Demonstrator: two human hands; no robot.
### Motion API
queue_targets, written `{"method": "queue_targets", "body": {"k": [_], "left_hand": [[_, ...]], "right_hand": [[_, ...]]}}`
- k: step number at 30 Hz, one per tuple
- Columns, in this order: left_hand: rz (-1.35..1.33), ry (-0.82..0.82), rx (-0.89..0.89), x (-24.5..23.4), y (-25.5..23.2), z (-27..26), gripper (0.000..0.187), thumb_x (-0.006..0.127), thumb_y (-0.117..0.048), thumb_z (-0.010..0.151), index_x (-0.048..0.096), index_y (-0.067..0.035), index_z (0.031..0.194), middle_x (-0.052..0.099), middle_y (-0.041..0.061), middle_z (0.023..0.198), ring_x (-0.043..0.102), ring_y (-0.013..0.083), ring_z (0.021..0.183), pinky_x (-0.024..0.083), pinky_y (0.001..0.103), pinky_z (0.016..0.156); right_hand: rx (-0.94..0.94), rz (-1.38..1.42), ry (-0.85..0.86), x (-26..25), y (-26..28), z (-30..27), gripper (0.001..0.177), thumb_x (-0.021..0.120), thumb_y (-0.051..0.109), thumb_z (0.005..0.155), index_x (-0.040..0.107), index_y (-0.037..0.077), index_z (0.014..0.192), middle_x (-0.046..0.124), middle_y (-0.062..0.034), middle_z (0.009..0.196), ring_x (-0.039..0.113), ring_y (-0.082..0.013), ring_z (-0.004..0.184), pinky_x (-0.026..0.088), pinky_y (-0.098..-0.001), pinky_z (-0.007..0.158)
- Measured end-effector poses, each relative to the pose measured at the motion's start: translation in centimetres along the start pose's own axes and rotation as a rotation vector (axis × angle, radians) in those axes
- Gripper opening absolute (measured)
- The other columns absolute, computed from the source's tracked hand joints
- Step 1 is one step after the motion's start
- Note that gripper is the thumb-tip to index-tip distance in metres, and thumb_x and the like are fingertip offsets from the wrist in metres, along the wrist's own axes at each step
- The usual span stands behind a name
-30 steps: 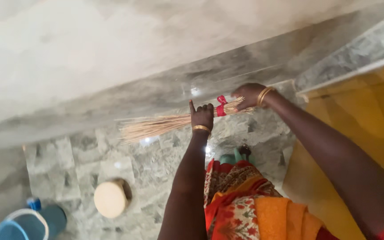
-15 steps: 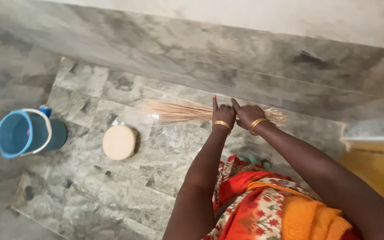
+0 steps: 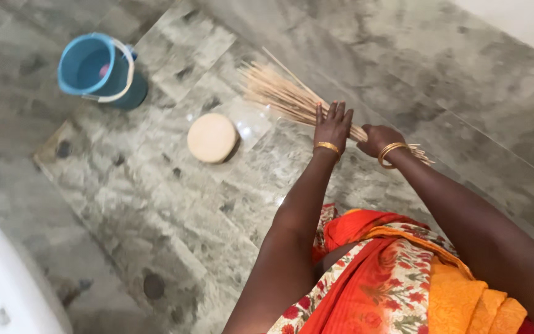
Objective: The person sweeps the bathroom floor with a broom, fills a bucket with water, and uses a mug to pour water onto the floor tiles before scrubbing with the broom and hands.
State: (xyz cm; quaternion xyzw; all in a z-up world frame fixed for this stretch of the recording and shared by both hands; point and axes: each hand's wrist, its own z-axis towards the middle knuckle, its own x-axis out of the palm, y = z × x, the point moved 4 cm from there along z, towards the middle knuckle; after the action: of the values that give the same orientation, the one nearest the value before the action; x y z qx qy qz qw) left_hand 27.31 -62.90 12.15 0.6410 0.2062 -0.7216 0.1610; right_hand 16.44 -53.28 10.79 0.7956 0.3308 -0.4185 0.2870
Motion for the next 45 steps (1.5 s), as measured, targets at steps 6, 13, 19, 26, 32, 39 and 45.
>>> {"method": "queue_targets", "body": {"k": [6, 13, 19, 26, 32, 39, 45], "left_hand": [[0.149, 0.112, -0.174, -2.3, 6.4, -1.5, 0.060, 0.057, -0.020, 0.098, 0.039, -0.019, 0.154, 0.033, 0.002, 0.166, 0.024, 0.0220, 0.156, 0.006, 0.057, 0.127], [0.206, 0.202, -0.424, -2.2, 15.6, -2.4, 0.062, 0.046, -0.024, 0.102, 0.027, -0.015, 0.161, 0.025, 0.004, 0.169, 0.017, 0.0220, 0.158, -0.006, 0.058, 0.126], [0.186, 0.199, -0.616, 0.1, 22.7, -1.6, 0.058, 0.040, -0.019, 0.102, 0.029, -0.015, 0.159, 0.025, 0.004, 0.169, 0.017, 0.0213, 0.157, -0.006, 0.060, 0.126], [0.115, 0.186, -0.764, 2.5, 27.4, 0.7, 0.063, 0.042, -0.024, 0.102, 0.024, -0.012, 0.161, 0.025, 0.006, 0.169, 0.018, 0.0216, 0.156, -0.005, 0.057, 0.126], [0.045, 0.266, -0.843, 2.5, 29.2, 0.9, 0.071, 0.046, -0.030, 0.102, 0.017, -0.011, 0.164, 0.017, 0.007, 0.172, 0.014, 0.0223, 0.159, -0.005, 0.057, 0.126], [0.066, 0.312, -0.913, 0.5, 31.0, -0.1, 0.073, 0.046, -0.026, 0.098, 0.013, -0.011, 0.162, 0.011, 0.007, 0.172, 0.013, 0.0222, 0.157, -0.006, 0.057, 0.123], [0.104, 0.202, -0.974, -0.2, 34.6, -2.3, 0.070, 0.047, -0.024, 0.102, 0.018, -0.009, 0.164, 0.018, 0.008, 0.172, 0.017, 0.0228, 0.159, -0.003, 0.058, 0.126]], "right_hand": [[-0.131, -0.033, 0.015, -0.6, 6.9, 4.1, 0.052, 0.073, 0.042, 0.086, 0.066, 0.016, 0.131, 0.074, -0.0156, 0.119, 0.071, -0.0355, 0.107, 0.056, -0.0481, 0.094], [-0.244, 0.114, 0.117, -0.7, 15.8, 8.4, 0.044, 0.073, 0.037, 0.090, 0.068, 0.009, 0.124, 0.078, -0.0165, 0.094, 0.075, -0.0281, 0.072, 0.060, -0.0439, 0.072], [-0.352, 0.283, 0.225, -1.2, 20.6, 14.0, 0.049, 0.075, 0.033, 0.087, 0.064, 0.004, 0.125, 0.076, -0.0170, 0.087, 0.071, -0.0241, 0.060, 0.058, -0.0407, 0.060], [-0.411, 0.307, 0.323, -0.5, 24.7, 20.8, 0.043, 0.074, 0.030, 0.088, 0.065, 0.001, 0.119, 0.075, -0.0170, 0.087, 0.070, -0.0244, 0.058, 0.057, -0.0394, 0.057], [-0.434, 0.418, 0.334, 2.1, 27.0, 26.5, 0.037, 0.076, 0.029, 0.085, 0.067, 0.000, 0.106, 0.073, -0.0142, 0.078, 0.069, -0.0224, 0.058, 0.056, -0.0387, 0.056], [-0.502, 0.608, 0.474, 2.6, 32.6, 27.7, 0.033, 0.073, 0.029, 0.087, 0.068, -0.003, 0.089, 0.071, -0.0160, 0.073, 0.068, -0.0266, 0.055, 0.054, -0.0414, 0.054], [-0.647, 0.486, 0.357, 3.1, 39.4, 27.3, 0.032, 0.069, 0.029, 0.087, 0.071, -0.002, 0.093, 0.073, -0.0139, 0.077, 0.072, -0.0245, 0.066, 0.055, -0.0376, 0.062]]}}
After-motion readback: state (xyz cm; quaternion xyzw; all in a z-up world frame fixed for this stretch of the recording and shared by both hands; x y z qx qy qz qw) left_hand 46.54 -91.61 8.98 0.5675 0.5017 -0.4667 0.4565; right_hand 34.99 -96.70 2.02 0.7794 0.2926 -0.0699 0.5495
